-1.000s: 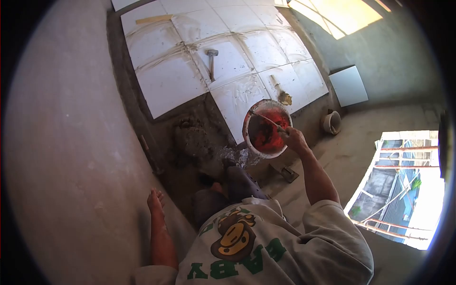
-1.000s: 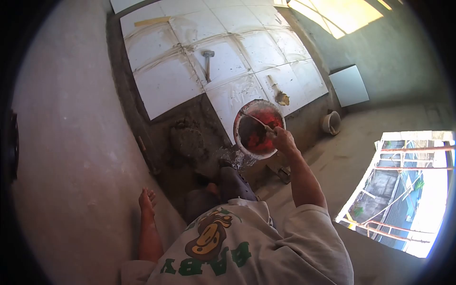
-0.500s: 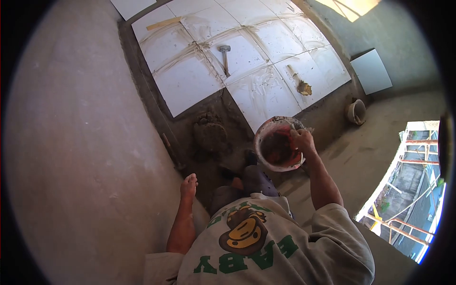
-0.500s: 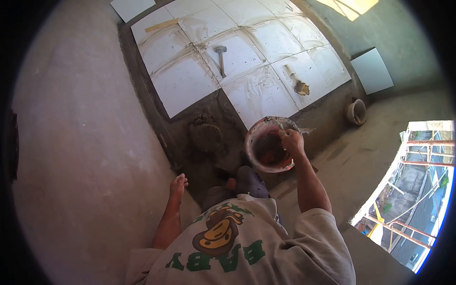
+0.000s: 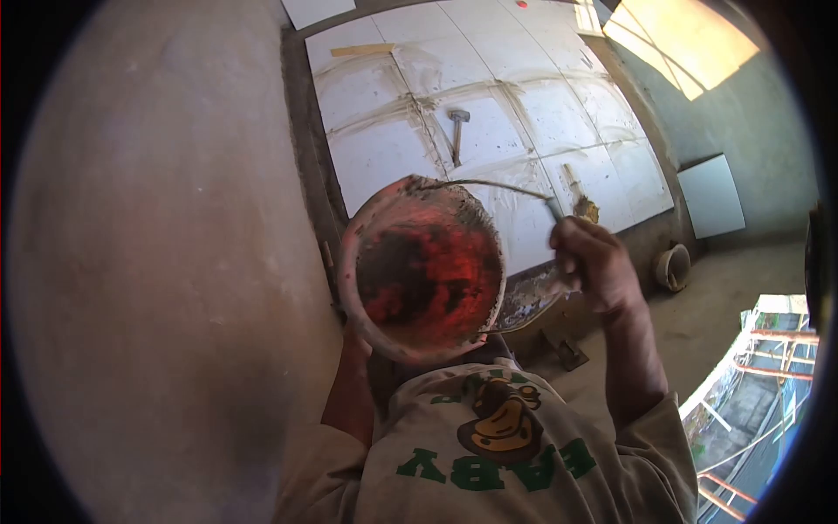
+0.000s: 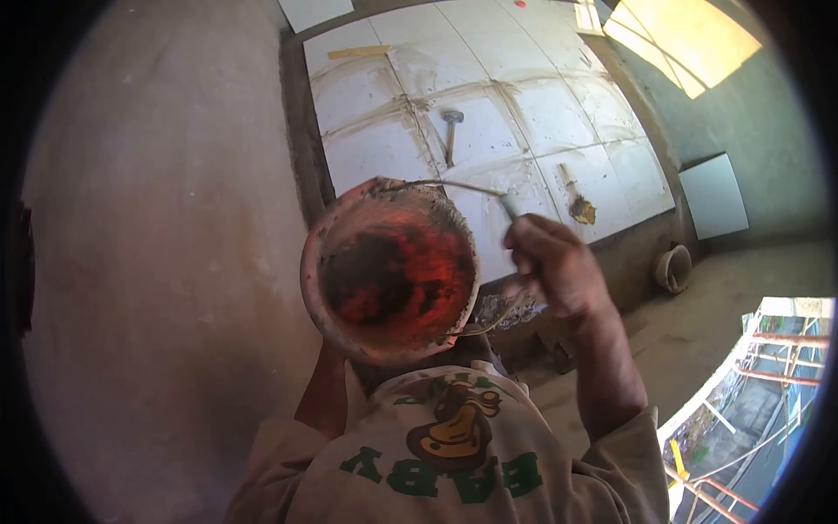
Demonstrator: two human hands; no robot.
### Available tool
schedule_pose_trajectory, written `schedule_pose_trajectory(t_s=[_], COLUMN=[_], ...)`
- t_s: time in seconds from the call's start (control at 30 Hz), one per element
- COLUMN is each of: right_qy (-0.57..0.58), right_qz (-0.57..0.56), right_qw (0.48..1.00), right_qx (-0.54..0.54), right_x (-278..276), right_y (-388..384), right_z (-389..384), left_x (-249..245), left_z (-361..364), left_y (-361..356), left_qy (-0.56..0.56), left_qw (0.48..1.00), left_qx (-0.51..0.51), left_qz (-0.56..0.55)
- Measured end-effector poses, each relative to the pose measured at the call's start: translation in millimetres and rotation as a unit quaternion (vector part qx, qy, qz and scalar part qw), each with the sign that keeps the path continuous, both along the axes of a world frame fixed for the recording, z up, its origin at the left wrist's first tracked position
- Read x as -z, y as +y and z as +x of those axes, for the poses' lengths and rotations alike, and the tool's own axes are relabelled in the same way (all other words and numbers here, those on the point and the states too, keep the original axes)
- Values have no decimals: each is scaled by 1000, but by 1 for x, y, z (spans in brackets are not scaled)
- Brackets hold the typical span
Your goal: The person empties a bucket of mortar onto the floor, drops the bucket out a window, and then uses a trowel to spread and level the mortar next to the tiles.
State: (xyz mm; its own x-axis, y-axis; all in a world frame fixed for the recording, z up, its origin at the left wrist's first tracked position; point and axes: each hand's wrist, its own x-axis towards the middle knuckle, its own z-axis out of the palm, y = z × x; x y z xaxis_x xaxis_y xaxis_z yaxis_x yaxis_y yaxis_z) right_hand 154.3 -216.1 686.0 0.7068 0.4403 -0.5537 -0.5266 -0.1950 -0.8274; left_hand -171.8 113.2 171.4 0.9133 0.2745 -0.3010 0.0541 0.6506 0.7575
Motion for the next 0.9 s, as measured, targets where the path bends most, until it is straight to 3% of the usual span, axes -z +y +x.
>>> schedule_pose_trajectory(t_s=[0.13, 0.2, 0.3, 0.33, 0.37, 0.4, 0.43, 0.5, 0.53, 0.63, 0.77, 0.83, 0.9], right_qy=[-66, -167, -165, -190, -365, -293, -293, -229, -218, -191, -198, -200, -137], right_qz=[4, -43, -66, -132, -286, -274, -275, -352, -346, -336, -323, -305, -230], right_qw=[998, 985, 984, 973, 886, 916, 916, 908, 912, 922, 925, 931, 962], right_qx=[1, -17, 0, -2, -3, -4, 3, 11, 17, 41, 33, 28, 55], right_x=[10, 47, 120, 154, 185, 201, 221, 253, 258, 269, 230, 203, 174], right_y=[-10, 7, 47, 58, 69, 74, 78, 87, 89, 92, 83, 84, 75], right_z=[13, 9, -3, -3, -4, 2, 1, -1, -5, -12, -19, -22, -24], left_x=[-60, -97, -156, -177, -196, -215, -237, -230, -225, -255, -256, -238, -192], left_z=[61, 65, 111, 120, 122, 123, 132, 131, 131, 140, 125, 112, 101], left_y=[6, 0, 20, 22, 23, 13, 14, 19, 21, 26, 35, 43, 47], left_qy=[-50, -61, -78, -80, -86, -90, -95, -49, 1, 2, 49, -34, -19], left_qw=[998, 997, 994, 993, 992, 991, 990, 994, 994, 997, 998, 998, 999], left_qx=[-38, -44, -62, -66, -68, -68, -68, -83, -100, -59, -36, -23, -23], left_qz=[-15, -26, -49, -56, -62, -68, -75, -59, -42, -39, -18, -44, -29])
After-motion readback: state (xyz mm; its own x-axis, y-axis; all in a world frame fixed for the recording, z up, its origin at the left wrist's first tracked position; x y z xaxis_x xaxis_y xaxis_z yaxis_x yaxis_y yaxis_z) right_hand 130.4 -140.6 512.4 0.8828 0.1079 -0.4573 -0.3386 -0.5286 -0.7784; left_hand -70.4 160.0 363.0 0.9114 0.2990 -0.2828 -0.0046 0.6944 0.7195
